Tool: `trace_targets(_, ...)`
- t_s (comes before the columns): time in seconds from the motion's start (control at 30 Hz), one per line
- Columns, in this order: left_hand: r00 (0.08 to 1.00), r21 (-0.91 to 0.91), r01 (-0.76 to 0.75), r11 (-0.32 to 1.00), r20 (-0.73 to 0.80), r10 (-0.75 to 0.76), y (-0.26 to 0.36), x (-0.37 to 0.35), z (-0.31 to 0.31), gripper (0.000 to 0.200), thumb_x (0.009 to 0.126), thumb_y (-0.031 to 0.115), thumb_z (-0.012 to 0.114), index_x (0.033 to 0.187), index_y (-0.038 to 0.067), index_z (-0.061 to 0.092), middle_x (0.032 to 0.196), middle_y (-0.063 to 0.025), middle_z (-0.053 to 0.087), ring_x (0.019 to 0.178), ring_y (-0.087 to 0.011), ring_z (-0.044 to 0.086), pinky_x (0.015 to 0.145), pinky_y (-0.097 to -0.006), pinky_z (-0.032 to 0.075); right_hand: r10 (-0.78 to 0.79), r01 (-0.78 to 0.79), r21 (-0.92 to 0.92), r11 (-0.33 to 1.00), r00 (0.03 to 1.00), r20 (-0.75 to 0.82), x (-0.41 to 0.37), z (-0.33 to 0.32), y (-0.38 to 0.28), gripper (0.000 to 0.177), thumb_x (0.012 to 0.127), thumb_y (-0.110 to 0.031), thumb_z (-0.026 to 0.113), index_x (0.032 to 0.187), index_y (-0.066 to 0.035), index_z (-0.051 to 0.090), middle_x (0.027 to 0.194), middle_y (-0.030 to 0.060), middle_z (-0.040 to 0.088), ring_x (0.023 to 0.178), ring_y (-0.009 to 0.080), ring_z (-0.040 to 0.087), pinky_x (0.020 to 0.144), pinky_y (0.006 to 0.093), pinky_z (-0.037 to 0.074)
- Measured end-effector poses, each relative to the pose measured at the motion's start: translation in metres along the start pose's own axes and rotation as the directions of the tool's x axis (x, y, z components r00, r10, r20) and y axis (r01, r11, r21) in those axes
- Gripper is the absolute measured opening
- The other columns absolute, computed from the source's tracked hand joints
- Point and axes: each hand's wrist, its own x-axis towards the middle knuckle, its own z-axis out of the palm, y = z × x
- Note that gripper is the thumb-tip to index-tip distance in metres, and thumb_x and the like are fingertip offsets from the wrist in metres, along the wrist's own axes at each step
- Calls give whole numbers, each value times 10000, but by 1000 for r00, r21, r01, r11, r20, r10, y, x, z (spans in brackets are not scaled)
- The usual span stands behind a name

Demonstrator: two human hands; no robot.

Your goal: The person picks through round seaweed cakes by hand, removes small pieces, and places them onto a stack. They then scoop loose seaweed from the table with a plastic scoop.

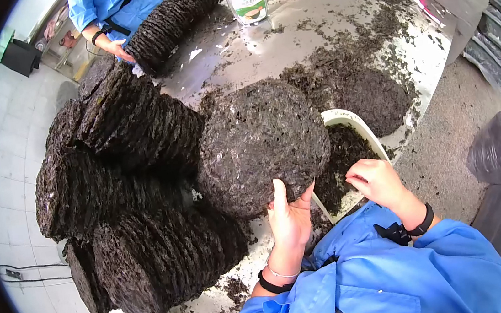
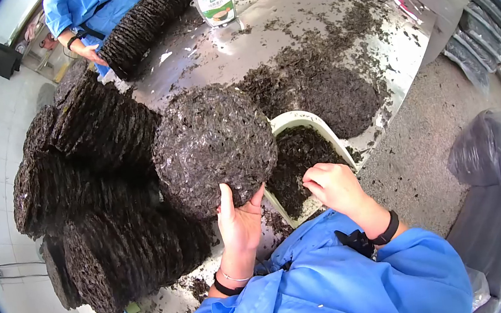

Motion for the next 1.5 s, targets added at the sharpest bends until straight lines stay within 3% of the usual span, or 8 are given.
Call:
trace_targets(0.23,1000,54,16,998,21,-17,-1,-3,4,404,1032,267,481,1391,87,436,1380,-106,522,1234,-282,551,1029,-464,503,-199,151,794,589,979,-39,11,-86,-46,94,755,-45,769,808,-19,695,939,162,712,851,240,692,727,317,536)
trace_targets(0.37,999,63,21,998,43,-23,-1,-2,1,404,1029,272,488,1387,91,440,1382,-99,521,1232,-284,552,1034,-466,496,-901,113,973,-204,368,-231,34,-114,-46,378,835,-182,781,1020,129,673,1058,311,650,897,388,668,800,480,544)
trace_targets(0.47,999,75,7,997,49,-11,-2,-5,2,396,1027,272,495,1383,104,449,1370,-98,531,1230,-283,554,1028,-474,496,-406,431,887,166,849,-337,25,-104,-44,259,838,-169,744,960,53,690,1007,223,675,934,324,649,783,382,535)
trace_targets(0.7,996,110,84,990,34,-88,-2,-10,-6,391,1020,268,511,1372,106,462,1352,-97,545,1226,-276,554,1018,-505,489,208,-7,919,395,975,-82,47,-56,-21,421,915,-155,666,1283,11,545,1161,87,636,1019,146,606,906,295,492)
trace_targets(0.97,985,273,53,960,142,-95,7,-2,-3,714,949,468,570,1507,156,252,1497,-199,342,1336,-397,419,1053,-622,397,159,90,739,668,952,-260,46,-30,-35,277,855,-83,718,1112,12,676,1073,82,679,963,164,624,836,326,504)
trace_targets(1.03,929,135,64,989,355,-108,26,-7,-10,930,856,727,481,1536,169,179,1527,-198,303,1354,-446,384,1024,-666,400,-360,474,121,872,791,-495,55,-48,-50,410,666,-31,730,1071,-99,724,1012,79,693,886,243,645,779,341,526)
trace_targets(1.17,988,294,-133,947,-43,152,47,-32,-15,544,903,214,570,1390,9,439,1344,-131,553,1232,-289,535,998,-426,476,-758,709,-318,630,651,-51,43,-34,-61,419,739,-181,660,1157,-191,697,1176,50,641,1017,222,617,839,343,513)
trace_targets(1.5,868,276,-280,920,-337,365,61,7,-72,557,888,39,604,1407,24,402,1363,-108,507,1217,-241,521,1044,-399,424,-339,321,-109,941,901,-271,35,-41,-21,356,698,-74,775,1044,-50,693,1033,112,662,931,310,615,820,401,512)
